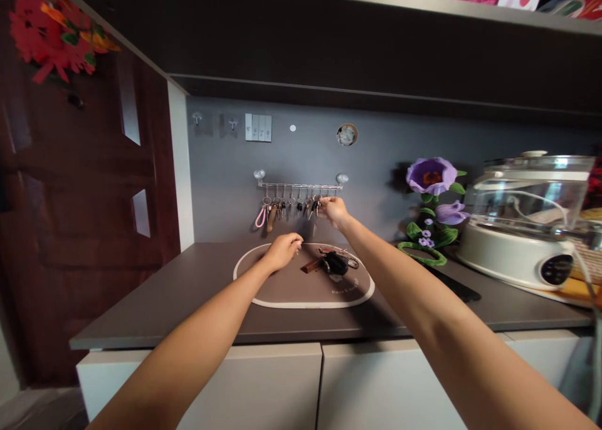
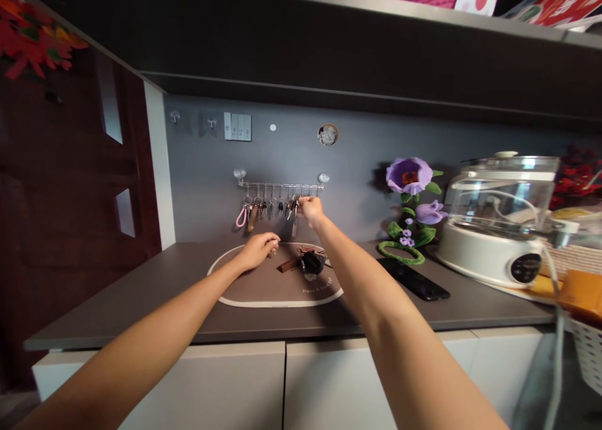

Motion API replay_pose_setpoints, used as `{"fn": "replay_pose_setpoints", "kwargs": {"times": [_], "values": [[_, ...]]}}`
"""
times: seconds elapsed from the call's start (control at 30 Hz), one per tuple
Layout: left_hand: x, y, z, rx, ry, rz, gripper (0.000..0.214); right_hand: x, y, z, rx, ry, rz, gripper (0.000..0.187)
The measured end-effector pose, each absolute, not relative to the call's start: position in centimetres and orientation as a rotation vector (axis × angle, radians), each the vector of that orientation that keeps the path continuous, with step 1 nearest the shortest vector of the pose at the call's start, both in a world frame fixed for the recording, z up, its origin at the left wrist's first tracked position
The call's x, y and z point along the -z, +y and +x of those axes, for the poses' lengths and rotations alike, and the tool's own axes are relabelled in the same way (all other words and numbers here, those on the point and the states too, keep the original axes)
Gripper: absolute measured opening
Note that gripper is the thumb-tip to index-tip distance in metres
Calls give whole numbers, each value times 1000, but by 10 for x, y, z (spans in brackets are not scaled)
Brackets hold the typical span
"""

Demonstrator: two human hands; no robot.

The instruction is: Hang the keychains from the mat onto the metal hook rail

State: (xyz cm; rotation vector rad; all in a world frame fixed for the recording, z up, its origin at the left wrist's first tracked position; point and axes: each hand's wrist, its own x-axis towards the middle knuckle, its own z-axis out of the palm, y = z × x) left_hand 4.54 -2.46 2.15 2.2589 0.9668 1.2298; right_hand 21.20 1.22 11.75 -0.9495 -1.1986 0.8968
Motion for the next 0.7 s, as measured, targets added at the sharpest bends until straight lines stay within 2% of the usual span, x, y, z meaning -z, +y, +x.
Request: {"fn": "replay_pose_setpoints", "kwargs": {"times": [0.23,0.6,0.7], "values": [[-21,-22,42,-1234,975,2417,23,-128,24,203,-889,-1106,-1017,16],[-20,-21,41,-1210,985,2487,24,-122,36,202,-884,-1033,-1046,7],[-21,-22,41,-1198,1006,2496,25,-121,33,202,-901,-1041,-1026,11]]}}
